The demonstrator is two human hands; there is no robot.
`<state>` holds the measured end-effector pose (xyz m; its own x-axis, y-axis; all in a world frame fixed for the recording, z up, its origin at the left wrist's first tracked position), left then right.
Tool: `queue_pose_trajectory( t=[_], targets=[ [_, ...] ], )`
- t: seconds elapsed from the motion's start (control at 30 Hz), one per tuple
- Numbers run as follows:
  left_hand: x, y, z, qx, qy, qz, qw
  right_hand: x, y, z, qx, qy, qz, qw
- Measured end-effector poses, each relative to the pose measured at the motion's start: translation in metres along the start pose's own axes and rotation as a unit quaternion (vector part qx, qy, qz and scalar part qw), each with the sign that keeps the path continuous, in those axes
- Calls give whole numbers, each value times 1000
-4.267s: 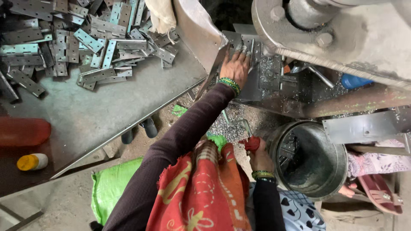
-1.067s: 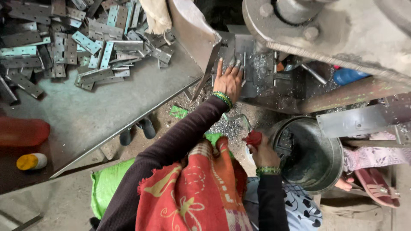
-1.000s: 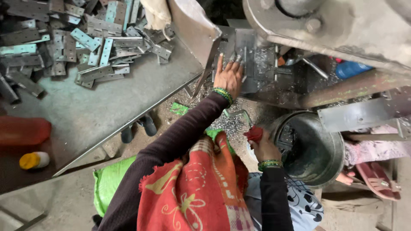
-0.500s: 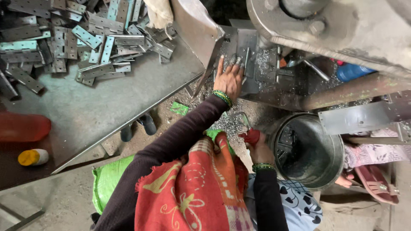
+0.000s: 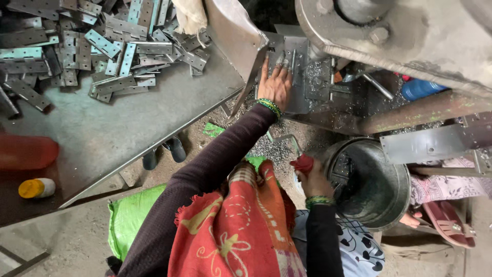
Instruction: The person repeatedly picks up small metal brackets from a pile on a table, places them into a press machine, and operates the lever to process them. The processed brackets are then dropped into a metal bucket below.
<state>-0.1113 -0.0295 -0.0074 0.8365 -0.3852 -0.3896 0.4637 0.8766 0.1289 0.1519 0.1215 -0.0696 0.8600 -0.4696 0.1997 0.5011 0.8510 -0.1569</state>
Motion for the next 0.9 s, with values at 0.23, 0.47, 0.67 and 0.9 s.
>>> queue_pose_trajectory(
  t=[0.23,0.47,0.67,0.9],
  targets=[
    [4,-2,0,11,31,-7,999,-4,-6,2,-7,-10,26,1000],
    [15,5,7,34,16,-1,999,-8,-24,72,125,1,26,992],
    [10,-1,9,11,-23,-1,1000,10,-8,-15,-40,23,22,999],
    [4,1,3,11,-62,-12,998,-13,18,-15,2,-65,7,998]
  ],
)
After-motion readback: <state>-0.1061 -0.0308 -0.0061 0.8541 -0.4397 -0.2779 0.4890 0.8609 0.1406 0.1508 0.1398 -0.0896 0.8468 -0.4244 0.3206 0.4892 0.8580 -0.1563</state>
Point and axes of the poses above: each hand's wrist, its own x-axis away from the middle knuckle, its own z-axis out of the back of the hand, y = z × x, the point moved 10 cm from there along -x, towards the middle knuckle, and after that the axes turned 13 degrees about y, right-handed, at the moved point
